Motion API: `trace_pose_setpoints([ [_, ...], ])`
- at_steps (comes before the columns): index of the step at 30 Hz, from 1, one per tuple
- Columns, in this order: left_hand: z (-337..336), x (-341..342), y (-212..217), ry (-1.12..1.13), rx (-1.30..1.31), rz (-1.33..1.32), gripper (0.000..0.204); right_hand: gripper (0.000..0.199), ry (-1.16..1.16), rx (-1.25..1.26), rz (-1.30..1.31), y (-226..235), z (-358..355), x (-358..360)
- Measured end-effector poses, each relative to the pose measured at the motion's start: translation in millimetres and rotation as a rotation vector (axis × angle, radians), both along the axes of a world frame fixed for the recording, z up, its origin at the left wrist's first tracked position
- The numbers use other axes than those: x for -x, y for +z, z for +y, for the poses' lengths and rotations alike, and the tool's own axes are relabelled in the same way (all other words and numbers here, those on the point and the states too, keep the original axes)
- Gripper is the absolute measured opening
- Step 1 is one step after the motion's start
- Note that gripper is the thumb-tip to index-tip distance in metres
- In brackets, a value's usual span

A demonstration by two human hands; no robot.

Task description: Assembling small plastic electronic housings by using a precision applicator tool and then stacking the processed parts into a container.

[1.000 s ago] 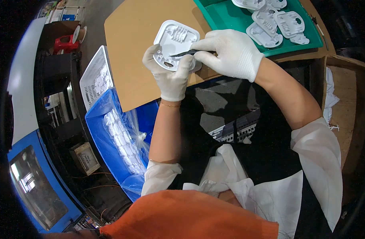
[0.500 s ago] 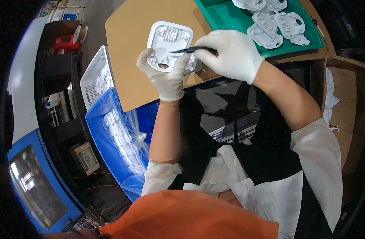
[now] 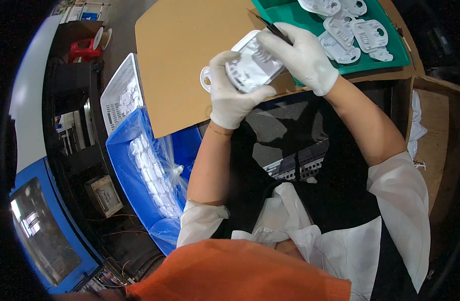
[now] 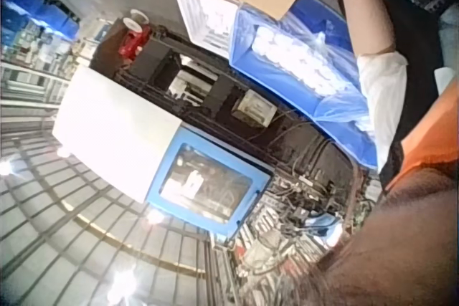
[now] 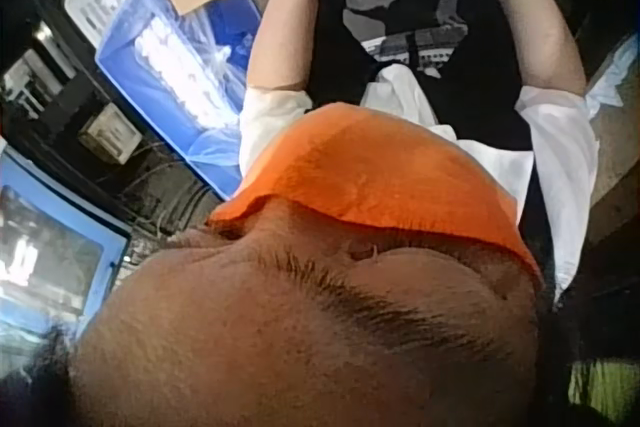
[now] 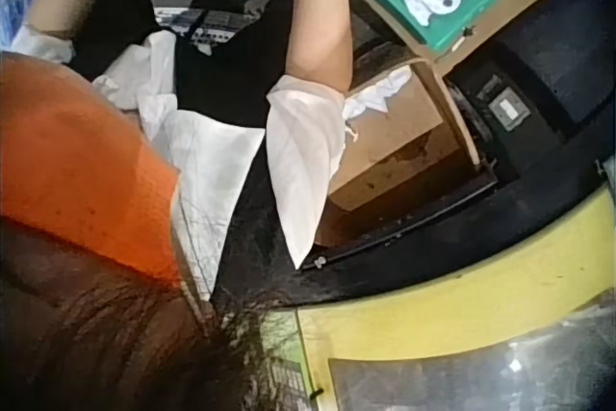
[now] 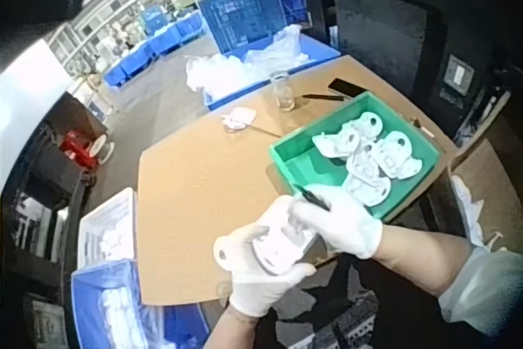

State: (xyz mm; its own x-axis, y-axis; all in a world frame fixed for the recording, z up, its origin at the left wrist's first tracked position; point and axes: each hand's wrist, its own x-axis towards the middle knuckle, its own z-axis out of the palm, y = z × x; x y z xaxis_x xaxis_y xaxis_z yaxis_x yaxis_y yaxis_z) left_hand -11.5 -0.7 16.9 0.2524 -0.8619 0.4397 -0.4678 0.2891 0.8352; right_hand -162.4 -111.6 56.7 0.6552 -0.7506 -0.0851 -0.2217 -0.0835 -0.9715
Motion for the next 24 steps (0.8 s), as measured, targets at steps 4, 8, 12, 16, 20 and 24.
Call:
trace_pose_setpoints([
  [4,-2,0,-4,-0.051,0.006,-0.108,0.061,0.039,-0.132,0.435,-0.183,-28,-8,-2],
  [8,1,-2,-7,-0.125,0.044,0.046,0.056,0.037,-0.216,0.596,0.13,-25,-3,-7],
  [12,4,-9,2,0.108,0.009,-0.036,0.054,0.038,-0.089,0.029,-0.031,-14,-3,-10],
  [16,1,-14,-3,0.416,0.297,-0.004,0.057,0.038,-0.123,0.095,-0.153,-14,11,-21],
  [20,-3,-3,-2,0.433,0.355,-0.481,0.073,0.059,0.043,0.054,-0.284,0,46,-37],
  [24,7,-7,-2,0.269,0.315,-0.242,0.076,0.063,0.033,0.276,-0.173,1,53,-47],
])
